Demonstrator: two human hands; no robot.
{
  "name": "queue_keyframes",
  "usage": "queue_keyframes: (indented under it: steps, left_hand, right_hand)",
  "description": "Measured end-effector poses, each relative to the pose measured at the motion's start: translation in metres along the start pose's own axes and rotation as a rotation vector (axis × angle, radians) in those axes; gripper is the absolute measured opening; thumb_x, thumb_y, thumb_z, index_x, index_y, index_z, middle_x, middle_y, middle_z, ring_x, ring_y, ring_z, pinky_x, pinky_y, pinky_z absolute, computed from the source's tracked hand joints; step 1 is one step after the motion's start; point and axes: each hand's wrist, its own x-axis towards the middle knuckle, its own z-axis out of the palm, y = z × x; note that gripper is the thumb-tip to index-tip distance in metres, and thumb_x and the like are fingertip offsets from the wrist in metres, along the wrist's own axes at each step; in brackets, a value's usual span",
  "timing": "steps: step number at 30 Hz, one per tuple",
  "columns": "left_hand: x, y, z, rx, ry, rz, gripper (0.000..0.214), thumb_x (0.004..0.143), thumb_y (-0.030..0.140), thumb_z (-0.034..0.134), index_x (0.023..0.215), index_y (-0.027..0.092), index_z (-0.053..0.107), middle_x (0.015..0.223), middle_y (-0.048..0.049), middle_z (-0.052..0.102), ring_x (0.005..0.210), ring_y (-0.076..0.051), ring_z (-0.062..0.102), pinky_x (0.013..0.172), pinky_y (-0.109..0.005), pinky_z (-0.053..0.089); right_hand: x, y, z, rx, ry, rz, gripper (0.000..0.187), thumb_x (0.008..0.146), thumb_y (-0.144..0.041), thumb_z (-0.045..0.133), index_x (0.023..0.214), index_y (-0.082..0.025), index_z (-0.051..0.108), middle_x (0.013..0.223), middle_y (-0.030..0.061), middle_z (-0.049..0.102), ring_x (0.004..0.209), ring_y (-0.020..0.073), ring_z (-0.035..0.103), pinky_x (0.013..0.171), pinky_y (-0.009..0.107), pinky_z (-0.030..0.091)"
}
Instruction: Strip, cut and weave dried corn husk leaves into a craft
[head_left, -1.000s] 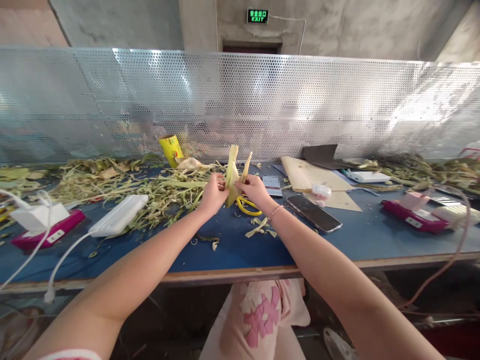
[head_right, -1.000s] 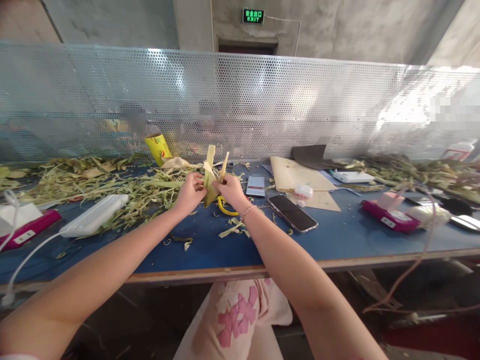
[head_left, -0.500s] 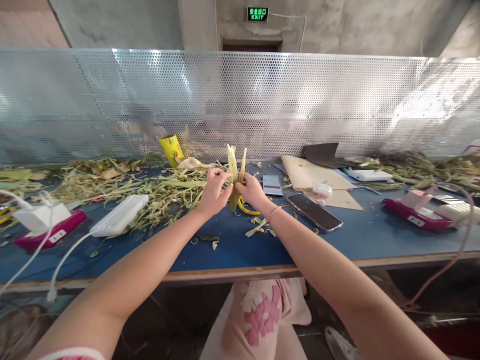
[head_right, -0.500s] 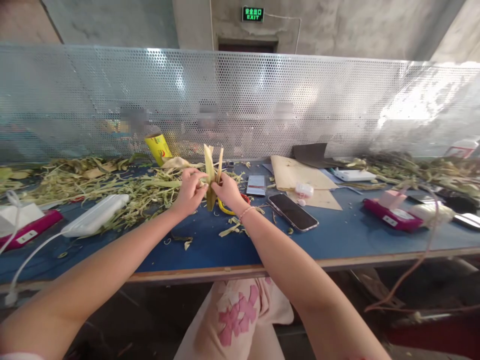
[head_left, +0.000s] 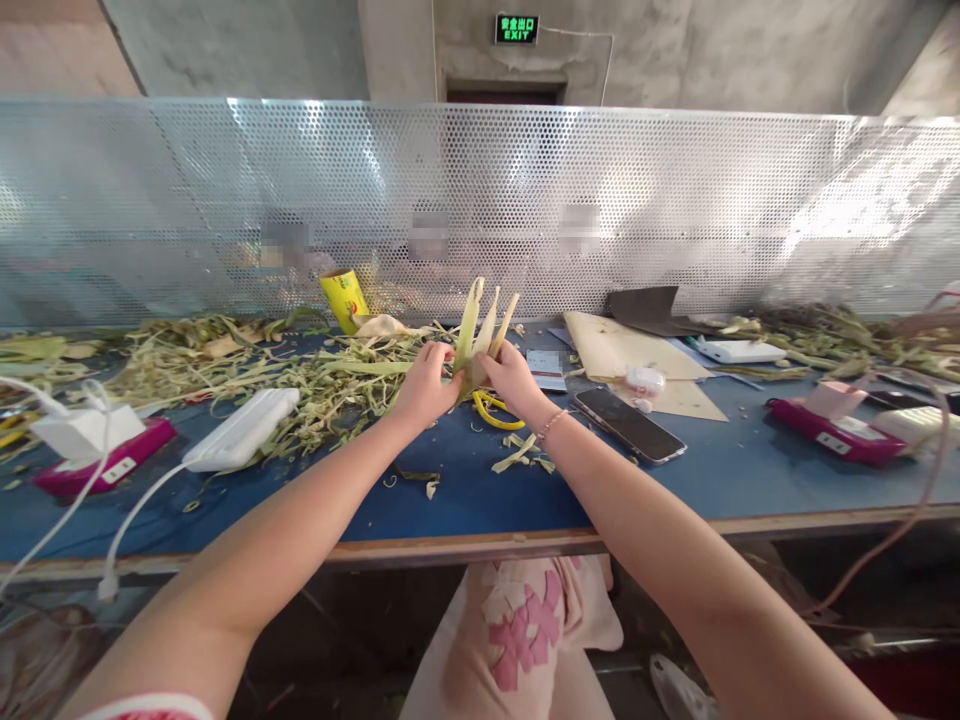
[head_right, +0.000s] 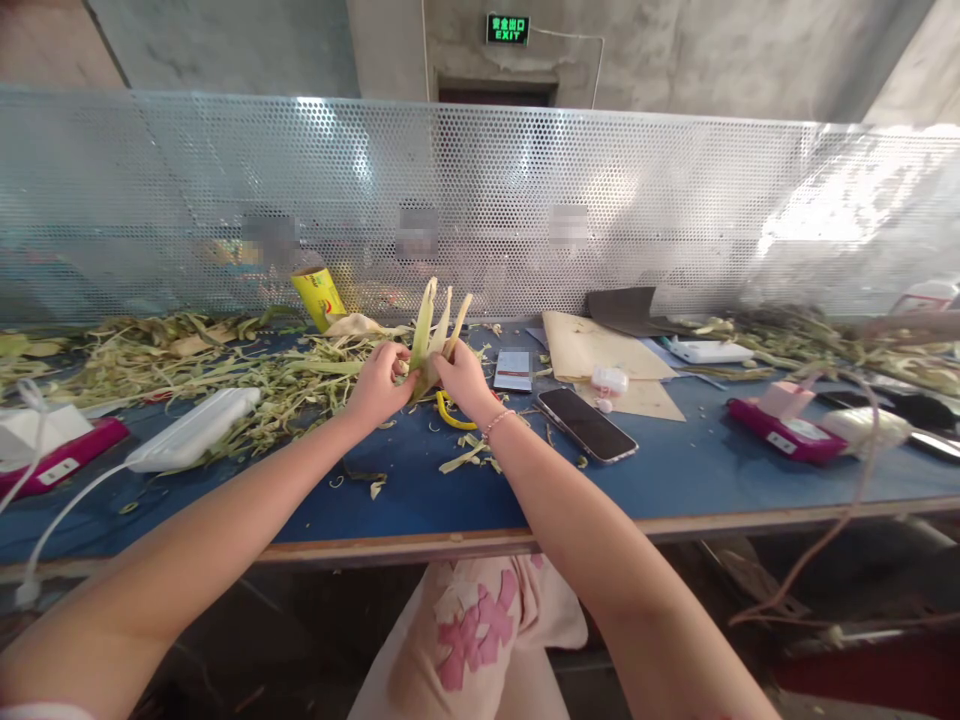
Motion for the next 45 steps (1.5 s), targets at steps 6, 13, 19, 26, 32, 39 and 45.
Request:
queue_keyframes:
  steps: [6,13,19,26,32,39,45]
  left_hand:
    - [0.002,0.003,-0.008,0.031,-0.045,0.076,0.024,0.074,0.008,0.046,0.094,0.017,0.053,0.094,-0.0086,0.056,0.087,-0.018,0.055,0.079,-0.031,0.043]
    - [0.008,0.0,0.003,-0.433,0.02,-0.485,0.016,0.067,0.012,0.056,0.082,0.016,0.059,0.07,-0.003,0.062,0.068,-0.016,0.059,0.068,-0.029,0.045]
    - [0.008,0.005,0.007,-1.004,-0.07,-0.864,0.019,0.052,0.024,0.07,0.065,0.015,0.059,0.059,0.0,0.059,0.054,-0.012,0.053,0.053,-0.025,0.042]
    - [0.005,0.005,0.009,-1.008,-0.097,-0.804,0.02,0.056,0.028,0.067,0.065,0.016,0.055,0.058,0.002,0.053,0.052,-0.01,0.05,0.053,-0.025,0.041]
    - [0.003,0.015,0.004,-0.542,0.021,-0.406,0.011,0.064,0.023,0.061,0.07,0.018,0.052,0.066,0.0013,0.055,0.062,-0.011,0.053,0.061,-0.025,0.043]
    - [0.004,0.019,-0.005,-0.457,-0.009,-0.322,0.03,0.058,0.032,0.071,0.076,0.018,0.051,0.067,0.0005,0.056,0.065,-0.013,0.055,0.062,-0.026,0.044]
    - [0.009,0.008,0.0,-0.665,-0.094,-0.466,0.037,0.048,0.034,0.076,0.069,0.016,0.052,0.064,-0.0001,0.057,0.062,-0.013,0.055,0.06,-0.027,0.044]
  right_hand:
    - [-0.002,-0.004,0.002,0.108,-0.01,0.061,0.018,0.069,-0.025,0.047,0.087,-0.019,0.047,0.082,0.0008,0.057,0.069,0.0132,0.057,0.058,0.025,0.051]
    - [0.0,-0.001,0.0,0.025,0.016,0.03,0.022,0.063,-0.022,0.047,0.085,-0.018,0.049,0.077,-0.0003,0.056,0.067,0.0131,0.056,0.059,0.026,0.051]
    - [0.002,0.005,0.0,-0.08,-0.013,-0.031,0.018,0.063,-0.026,0.052,0.078,-0.019,0.051,0.071,-0.0011,0.057,0.068,0.0144,0.057,0.064,0.028,0.049]
    - [-0.002,0.001,-0.001,-0.153,-0.012,-0.052,0.021,0.067,-0.031,0.053,0.079,-0.015,0.06,0.078,0.0052,0.064,0.075,0.02,0.059,0.068,0.031,0.047]
    - [-0.001,-0.002,-0.001,-0.222,-0.001,-0.048,0.018,0.065,-0.027,0.053,0.074,-0.014,0.06,0.073,0.0043,0.064,0.07,0.019,0.059,0.065,0.03,0.046]
    - [-0.001,-0.001,-0.002,-0.08,-0.075,-0.035,0.019,0.063,-0.026,0.059,0.078,-0.014,0.063,0.078,0.0053,0.067,0.079,0.0208,0.061,0.071,0.031,0.048]
    - [0.001,0.003,-0.003,-0.033,-0.098,-0.013,0.023,0.058,-0.024,0.067,0.078,-0.013,0.064,0.078,0.0051,0.068,0.076,0.0208,0.062,0.07,0.033,0.05]
